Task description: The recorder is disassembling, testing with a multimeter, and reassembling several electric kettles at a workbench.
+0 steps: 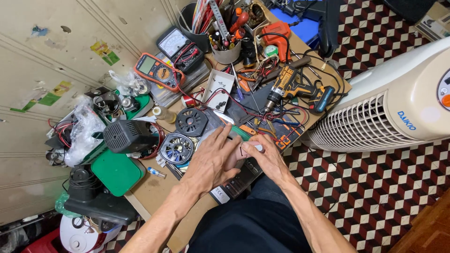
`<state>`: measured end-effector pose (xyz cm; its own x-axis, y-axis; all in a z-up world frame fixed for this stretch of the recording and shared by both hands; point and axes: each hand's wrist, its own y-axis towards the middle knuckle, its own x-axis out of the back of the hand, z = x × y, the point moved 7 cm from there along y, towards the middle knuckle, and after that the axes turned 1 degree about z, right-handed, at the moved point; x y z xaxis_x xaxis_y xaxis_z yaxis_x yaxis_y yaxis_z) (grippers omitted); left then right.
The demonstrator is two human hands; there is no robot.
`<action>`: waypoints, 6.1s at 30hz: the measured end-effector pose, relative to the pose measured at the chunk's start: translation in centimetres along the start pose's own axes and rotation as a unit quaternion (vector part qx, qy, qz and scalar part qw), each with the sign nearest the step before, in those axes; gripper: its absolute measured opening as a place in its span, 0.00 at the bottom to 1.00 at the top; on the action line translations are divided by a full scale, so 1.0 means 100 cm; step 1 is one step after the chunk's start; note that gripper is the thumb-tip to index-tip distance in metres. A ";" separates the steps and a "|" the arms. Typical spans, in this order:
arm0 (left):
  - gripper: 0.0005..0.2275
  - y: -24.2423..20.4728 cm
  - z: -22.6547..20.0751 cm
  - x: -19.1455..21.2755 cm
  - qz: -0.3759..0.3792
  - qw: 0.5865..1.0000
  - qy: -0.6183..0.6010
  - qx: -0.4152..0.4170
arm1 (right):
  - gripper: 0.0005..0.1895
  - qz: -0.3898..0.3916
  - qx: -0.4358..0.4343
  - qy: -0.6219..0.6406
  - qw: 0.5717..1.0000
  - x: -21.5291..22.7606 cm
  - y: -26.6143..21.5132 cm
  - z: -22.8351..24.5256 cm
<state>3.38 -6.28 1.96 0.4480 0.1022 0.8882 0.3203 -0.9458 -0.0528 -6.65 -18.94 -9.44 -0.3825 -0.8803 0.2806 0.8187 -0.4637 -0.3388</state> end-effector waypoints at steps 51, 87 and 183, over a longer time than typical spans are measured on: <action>0.37 -0.006 -0.017 0.010 0.010 1.000 -0.013 0.003 | 0.18 0.066 0.093 -0.022 0.993 -0.005 0.003 0.009; 0.35 -0.006 0.009 -0.004 0.022 0.999 -0.025 0.010 | 0.33 -0.007 0.042 0.068 0.997 -0.005 -0.025 0.008; 0.29 -0.013 0.031 0.007 -0.071 0.996 -0.042 0.032 | 0.22 0.001 -0.034 0.124 0.992 -0.017 -0.003 0.005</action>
<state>5.84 -4.02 1.28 0.4615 0.2614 0.8478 0.4373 -0.8985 0.0390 -6.02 -17.31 -9.36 -0.4806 -0.8753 0.0539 0.7921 -0.4597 -0.4016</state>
